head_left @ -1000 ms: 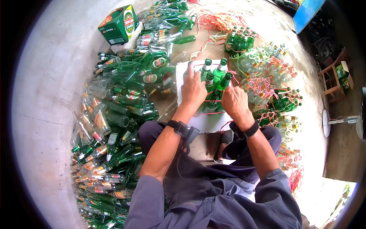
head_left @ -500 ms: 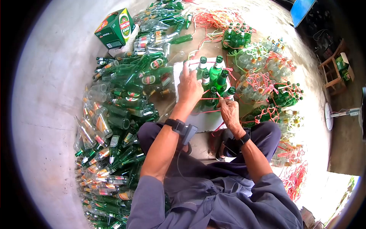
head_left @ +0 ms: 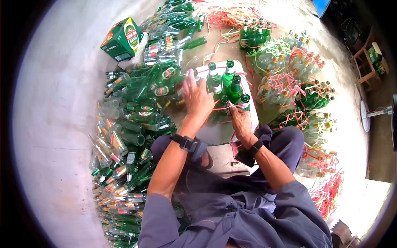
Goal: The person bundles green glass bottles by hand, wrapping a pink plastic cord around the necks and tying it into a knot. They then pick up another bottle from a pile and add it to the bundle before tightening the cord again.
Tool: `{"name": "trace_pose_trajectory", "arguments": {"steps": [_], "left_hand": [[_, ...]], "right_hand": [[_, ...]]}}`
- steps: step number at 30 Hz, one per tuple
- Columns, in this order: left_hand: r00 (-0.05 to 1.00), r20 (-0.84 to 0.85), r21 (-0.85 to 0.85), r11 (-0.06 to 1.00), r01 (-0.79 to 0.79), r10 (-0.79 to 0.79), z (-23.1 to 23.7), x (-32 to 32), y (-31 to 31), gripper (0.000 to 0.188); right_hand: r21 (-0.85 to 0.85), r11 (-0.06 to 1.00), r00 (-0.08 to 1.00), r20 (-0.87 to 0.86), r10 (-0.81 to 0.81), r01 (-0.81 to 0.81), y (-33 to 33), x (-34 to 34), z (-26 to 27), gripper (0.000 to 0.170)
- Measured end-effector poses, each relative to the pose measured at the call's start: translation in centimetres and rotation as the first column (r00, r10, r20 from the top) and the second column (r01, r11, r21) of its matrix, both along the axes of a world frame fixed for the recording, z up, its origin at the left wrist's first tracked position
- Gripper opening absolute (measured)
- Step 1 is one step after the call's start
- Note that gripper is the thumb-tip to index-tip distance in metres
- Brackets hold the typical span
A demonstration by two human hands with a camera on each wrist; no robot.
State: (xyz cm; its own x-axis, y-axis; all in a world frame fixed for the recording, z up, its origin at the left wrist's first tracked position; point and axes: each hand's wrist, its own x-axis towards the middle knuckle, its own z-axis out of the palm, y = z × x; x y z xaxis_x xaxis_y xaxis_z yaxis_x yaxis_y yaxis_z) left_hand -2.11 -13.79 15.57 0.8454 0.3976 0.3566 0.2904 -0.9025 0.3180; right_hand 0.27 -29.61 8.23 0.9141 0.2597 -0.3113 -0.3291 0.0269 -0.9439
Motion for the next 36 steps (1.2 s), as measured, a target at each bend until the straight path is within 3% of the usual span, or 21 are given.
{"name": "trace_pose_trajectory", "arguments": {"steps": [1, 3, 4, 6, 7, 9, 11, 13, 14, 16, 17, 18, 19, 21, 22, 26, 31, 33, 35, 36], "left_hand": [[0.997, -0.025, 0.075, 0.995, -0.067, 0.069, 2.0, -0.4, -1.0, 0.051], [0.999, 0.045, 0.155, 0.988, -0.028, 0.022, 2.4, -0.8, -1.2, 0.05], [0.992, 0.061, 0.171, 0.98, 0.101, -0.112, 2.4, -1.2, -1.4, 0.048], [0.925, 0.088, 0.193, 0.917, 0.349, -0.371, 2.8, -1.4, -1.7, 0.042], [0.923, 0.073, 0.194, 0.913, 0.359, -0.378, 2.2, -1.3, -1.6, 0.042], [0.852, 0.152, -0.028, 0.86, 0.51, -0.501, 1.5, -0.8, -1.5, 0.041], [0.851, 0.145, -0.016, 0.858, 0.513, -0.505, 2.0, -0.1, -1.0, 0.05], [0.891, -0.048, -0.475, 0.795, 0.378, -0.452, 2.8, 0.5, -0.4, 0.058], [0.843, -0.045, -0.446, 0.766, 0.463, -0.536, 2.7, 1.0, 0.4, 0.064], [0.795, -0.13, -0.476, 0.741, 0.474, -0.592, 4.5, 1.9, 0.3, 0.066], [0.738, -0.205, -0.508, 0.714, 0.481, -0.643, 5.1, 2.4, 0.3, 0.067], [0.675, -0.225, -0.413, 0.696, 0.587, -0.703, 4.9, 3.0, 0.4, 0.073], [0.672, -0.228, -0.415, 0.695, 0.587, -0.705, 4.7, 3.3, 0.4, 0.073], [0.55, -0.377, -0.5, 0.664, 0.556, -0.745, 4.8, 4.0, -0.1, 0.076], [0.512, -0.496, -0.448, 0.712, 0.541, -0.701, 5.0, 4.2, -0.5, 0.076], [0.388, -0.592, -0.48, 0.695, 0.535, -0.707, 6.0, 5.0, -0.4, 0.07], [0.4, -0.572, -0.464, 0.684, 0.562, -0.716, 5.5, 5.1, -0.2, 0.066], [0.389, -0.578, -0.442, 0.676, 0.59, -0.717, 5.2, 5.1, 0.1, 0.063], [0.419, -0.455, -0.434, 0.607, 0.666, -0.786, 5.0, 4.9, 0.2, 0.046], [0.417, -0.455, -0.435, 0.605, 0.667, -0.787, 5.1, 4.9, 0.2, 0.046]], "right_hand": [[0.009, 1.0, 1.0, -0.006, -0.004, 0.004, -0.1, 0.2, 0.3, 0.039], [0.039, 0.999, 0.988, -0.149, 0.036, -0.03, -0.4, 0.4, 0.4, 0.043], [0.045, 0.999, 0.986, -0.161, 0.034, -0.027, -0.5, 0.8, -0.9, 0.043], [0.065, 0.988, 0.975, 0.181, 0.126, -0.14, -0.5, 1.3, -2.6, 0.044], [0.072, 0.989, 0.979, 0.168, 0.118, -0.131, -0.5, 1.1, -2.3, 0.044], [0.114, 0.993, 0.942, -0.327, 0.078, -0.042, -0.6, 1.2, -0.9, 0.037], [0.126, 0.992, 0.923, -0.379, 0.062, -0.014, -0.5, 1.4, -1.2, 0.035], [0.137, 0.99, 0.899, -0.435, 0.045, 0.017, -0.5, 1.4, -1.2, 0.033], [0.094, 0.995, 0.89, -0.452, 0.059, -0.018, -0.5, 1.4, -1.2, 0.033], [0.055, 0.997, 0.878, -0.473, 0.072, -0.053, -0.4, 1.4, 0.0, 0.035], [0.048, 0.999, 0.889, -0.457, 0.03, -0.009, -0.2, 1.3, 0.9, 0.036], [0.042, 0.999, 0.898, -0.44, -0.013, 0.035, 0.1, 1.2, 1.5, 0.038], [0.042, 0.998, 0.896, -0.444, -0.016, 0.038, 0.4, 1.0, 1.6, 0.038], [0.093, 0.986, 0.91, -0.406, -0.089, 0.138, 0.8, 0.9, 1.6, 0.038], [0.085, 0.99, 0.905, -0.419, -0.066, 0.112, 0.7, 1.0, 1.4, 0.036], [0.046, 0.999, 0.905, -0.426, 0.007, 0.014, 0.6, 0.9, 0.0, 0.04], [0.209, 0.972, 0.921, -0.39, -0.015, 0.105, 0.8, 0.6, 0.9, 0.039], [0.196, 0.972, 0.898, -0.439, -0.028, 0.126, 0.6, 0.9, 2.1, 0.034], [0.182, 0.972, 0.872, -0.488, -0.041, 0.147, 0.5, 1.0, 2.5, 0.028], [0.204, 0.966, 0.871, -0.489, -0.038, 0.157, 0.5, 0.9, 2.4, 0.026]]}}
